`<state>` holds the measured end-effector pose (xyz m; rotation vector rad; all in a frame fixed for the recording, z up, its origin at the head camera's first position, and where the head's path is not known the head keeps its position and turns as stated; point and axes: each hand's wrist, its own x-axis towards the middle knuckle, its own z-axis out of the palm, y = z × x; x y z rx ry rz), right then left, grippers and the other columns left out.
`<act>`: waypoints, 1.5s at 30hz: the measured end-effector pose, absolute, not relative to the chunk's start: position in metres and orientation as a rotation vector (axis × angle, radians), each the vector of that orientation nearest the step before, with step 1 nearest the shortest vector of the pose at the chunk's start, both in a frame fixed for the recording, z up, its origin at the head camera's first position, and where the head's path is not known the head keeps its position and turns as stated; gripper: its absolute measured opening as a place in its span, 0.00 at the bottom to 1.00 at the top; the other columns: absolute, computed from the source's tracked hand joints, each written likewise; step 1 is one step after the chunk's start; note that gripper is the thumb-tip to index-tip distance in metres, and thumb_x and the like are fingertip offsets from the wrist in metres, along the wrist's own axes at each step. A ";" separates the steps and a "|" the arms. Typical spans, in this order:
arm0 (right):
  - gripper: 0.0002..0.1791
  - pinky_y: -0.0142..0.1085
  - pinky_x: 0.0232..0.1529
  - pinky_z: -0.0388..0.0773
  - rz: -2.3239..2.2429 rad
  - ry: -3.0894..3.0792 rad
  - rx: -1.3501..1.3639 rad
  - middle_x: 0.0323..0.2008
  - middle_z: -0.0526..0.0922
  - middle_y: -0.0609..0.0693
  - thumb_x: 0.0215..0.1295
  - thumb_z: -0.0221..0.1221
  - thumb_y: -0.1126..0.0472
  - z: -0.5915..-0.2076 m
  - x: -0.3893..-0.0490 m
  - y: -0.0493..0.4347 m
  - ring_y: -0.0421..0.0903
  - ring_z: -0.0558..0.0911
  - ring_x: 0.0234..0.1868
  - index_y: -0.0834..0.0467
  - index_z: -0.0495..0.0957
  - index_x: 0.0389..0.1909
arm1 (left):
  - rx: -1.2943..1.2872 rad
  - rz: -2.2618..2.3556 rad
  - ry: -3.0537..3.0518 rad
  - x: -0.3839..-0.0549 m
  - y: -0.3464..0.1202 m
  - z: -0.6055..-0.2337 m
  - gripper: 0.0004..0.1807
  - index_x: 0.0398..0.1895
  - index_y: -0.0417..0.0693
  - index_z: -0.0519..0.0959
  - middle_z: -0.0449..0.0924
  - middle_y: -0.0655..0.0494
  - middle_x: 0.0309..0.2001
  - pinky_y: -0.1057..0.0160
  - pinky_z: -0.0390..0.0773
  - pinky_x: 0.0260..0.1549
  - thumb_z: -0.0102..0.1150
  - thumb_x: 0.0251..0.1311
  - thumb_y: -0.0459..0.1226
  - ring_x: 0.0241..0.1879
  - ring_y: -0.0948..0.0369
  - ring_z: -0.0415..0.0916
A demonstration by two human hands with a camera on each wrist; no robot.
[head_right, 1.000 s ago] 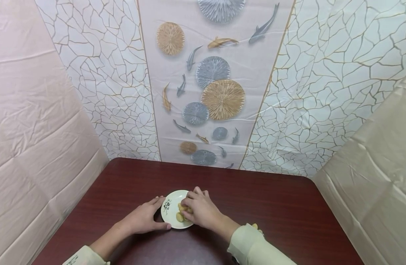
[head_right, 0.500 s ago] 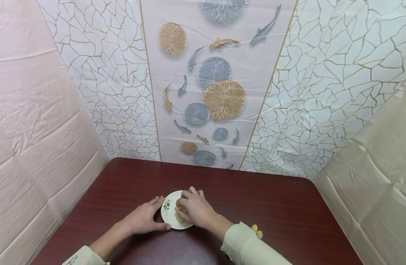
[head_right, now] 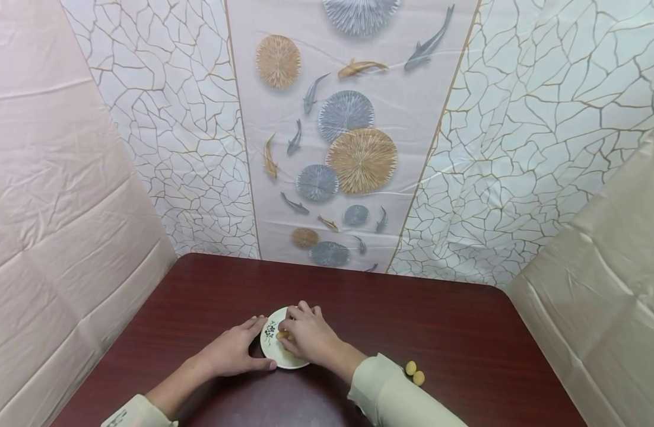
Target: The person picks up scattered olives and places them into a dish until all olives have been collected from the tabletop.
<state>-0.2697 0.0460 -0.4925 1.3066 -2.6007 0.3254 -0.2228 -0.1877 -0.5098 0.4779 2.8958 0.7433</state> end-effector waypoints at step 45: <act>0.08 0.37 0.42 0.64 0.440 -2.797 1.144 0.46 0.79 0.43 0.73 0.71 0.50 -0.500 -0.280 0.037 0.42 0.69 0.45 0.49 0.92 0.43 | 0.463 0.740 2.891 -0.226 -0.188 -0.514 0.66 0.85 0.35 0.63 0.65 0.29 0.82 0.31 0.77 0.72 0.76 0.56 0.70 0.78 0.32 0.71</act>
